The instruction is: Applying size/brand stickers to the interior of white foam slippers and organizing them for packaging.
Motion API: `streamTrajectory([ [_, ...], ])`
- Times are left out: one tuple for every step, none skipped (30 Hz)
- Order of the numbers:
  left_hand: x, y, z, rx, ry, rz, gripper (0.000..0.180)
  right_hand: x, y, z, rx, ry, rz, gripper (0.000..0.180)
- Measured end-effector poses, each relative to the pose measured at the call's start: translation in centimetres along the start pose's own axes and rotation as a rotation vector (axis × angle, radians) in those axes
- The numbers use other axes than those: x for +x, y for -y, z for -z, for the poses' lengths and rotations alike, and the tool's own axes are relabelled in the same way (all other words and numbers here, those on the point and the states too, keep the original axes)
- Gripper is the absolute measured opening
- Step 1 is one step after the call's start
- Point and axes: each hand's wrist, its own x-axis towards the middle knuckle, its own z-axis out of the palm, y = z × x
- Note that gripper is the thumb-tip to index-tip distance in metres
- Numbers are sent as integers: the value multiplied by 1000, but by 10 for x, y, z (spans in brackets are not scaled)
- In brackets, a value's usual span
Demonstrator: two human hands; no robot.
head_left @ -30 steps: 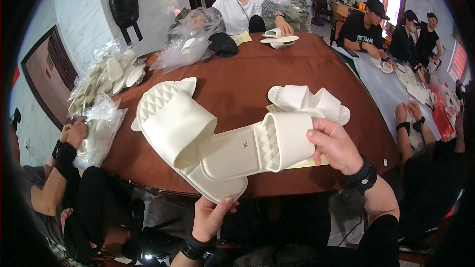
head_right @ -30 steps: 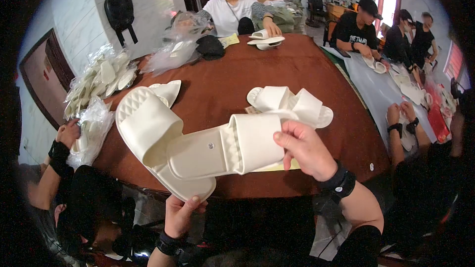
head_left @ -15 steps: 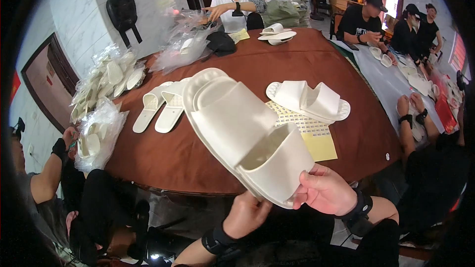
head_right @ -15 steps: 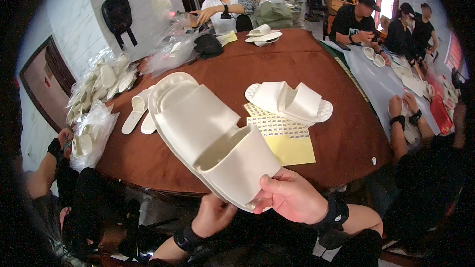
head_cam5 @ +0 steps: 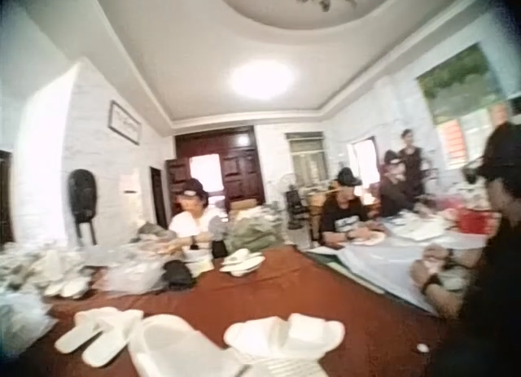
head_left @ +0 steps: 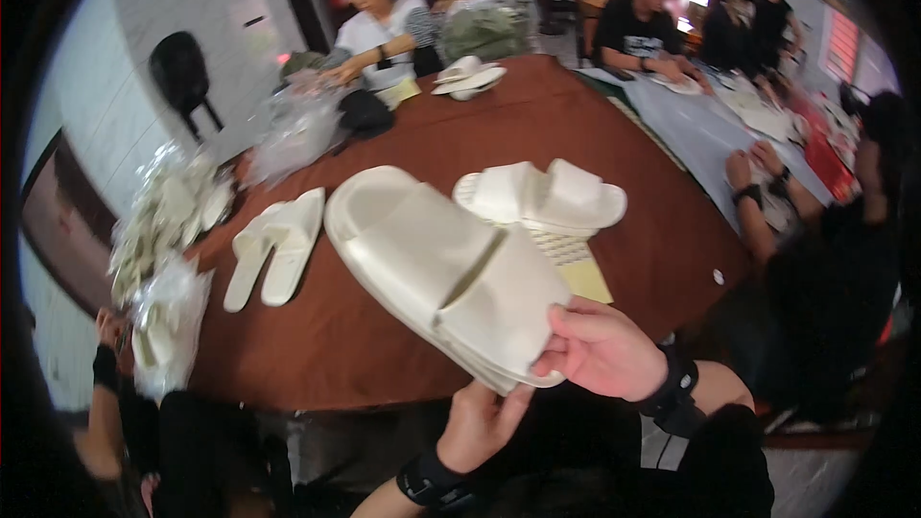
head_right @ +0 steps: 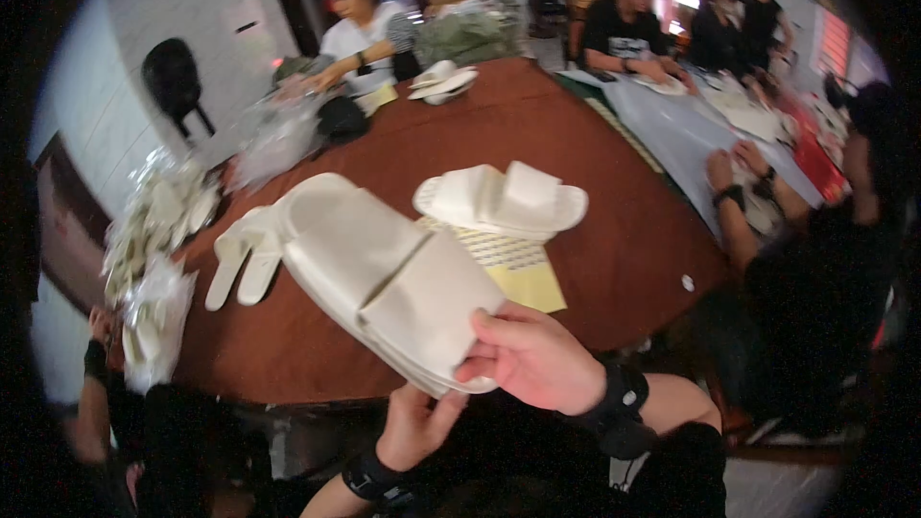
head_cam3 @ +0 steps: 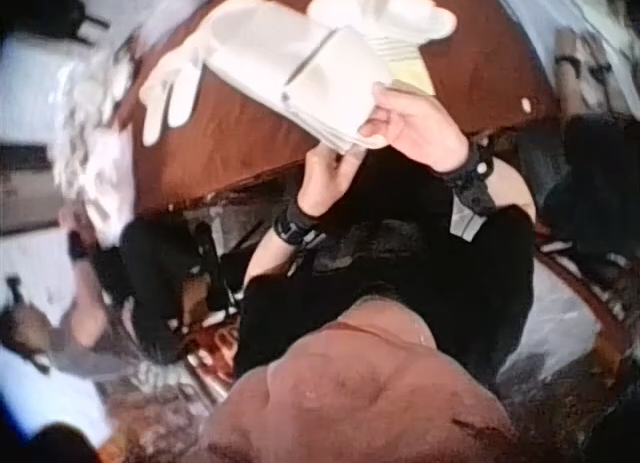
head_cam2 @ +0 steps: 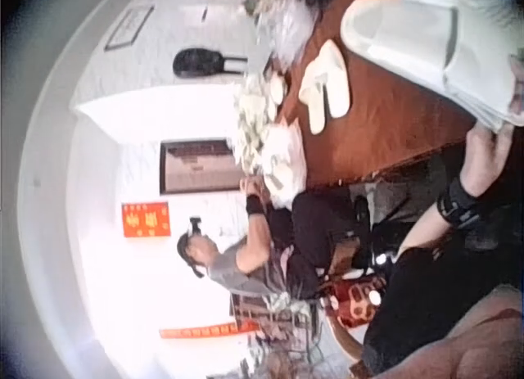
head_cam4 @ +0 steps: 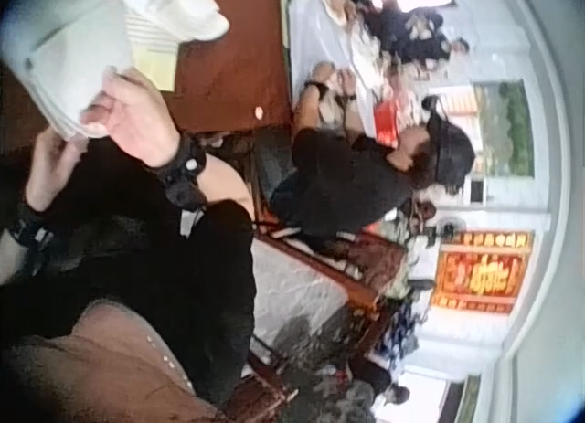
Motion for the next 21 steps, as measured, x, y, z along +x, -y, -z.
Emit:
streamTrajectory([
  [0, -2, 2, 14, 13, -2, 26, 0, 3, 1, 18, 19, 17, 28],
  [1, -4, 4, 33, 24, 16, 28, 0, 7, 1, 35, 40, 31, 27],
  [0, -7, 7, 66, 63, 50, 31, 1, 12, 3, 30, 51, 74, 25],
  [0, -8, 12, 125, 102, 55, 31, 0, 18, 4, 26, 5, 113, 22],
  [-1, -10, 16, 137, 103, 46, 31, -1, 26, 6, 29, 18, 172, 19],
  [-1, -10, 21, 159, 96, 52, 31, -1, 34, 8, 28, 19, 224, 16],
  [-1, -10, 29, 196, 103, 82, 26, -1, 44, 11, 10, 14, 310, 13],
  [-1, -10, 37, 193, 79, 89, 23, -2, 54, 14, -1, -18, 393, 12],
  [2, -8, 47, 233, 51, 57, 22, -1, 65, 17, -38, 16, 462, 12],
  [5, -6, 58, 278, 19, 46, 21, 0, 78, 21, -88, 29, 540, 12],
  [7, -4, 69, 229, -30, 106, 18, -1, 90, 26, -137, 35, 590, 13],
  [9, -2, 80, 191, -78, 195, 16, 2, 101, 31, -134, 48, 643, 14],
  [12, 0, 92, 170, -128, 170, 14, 8, 114, 37, -167, 45, 695, 14],
  [16, 3, 103, 157, -177, 152, 13, 14, 127, 45, -199, 46, 747, 14],
  [23, 8, 116, 211, -200, 140, 13, 20, 139, 54, -188, 58, 774, 15],
  [31, 12, 128, 279, -229, 147, 13, 29, 152, 63, -187, 2, 802, 17],
  [36, 17, 138, 208, -251, 156, 12, 37, 164, 75, -222, -106, 794, 19],
  [39, 20, 151, 218, -239, 172, 11, 46, 177, 88, -251, -105, 794, 20],
  [47, 27, 160, 277, -253, 124, 11, 55, 188, 102, -218, -243, 757, 23],
  [53, 34, 171, 329, -269, 62, 11, 62, 198, 116, -175, -334, 721, 27],
  [56, 41, 182, 354, -267, 97, 12, 70, 203, 131, -128, -422, 682, 30],
])
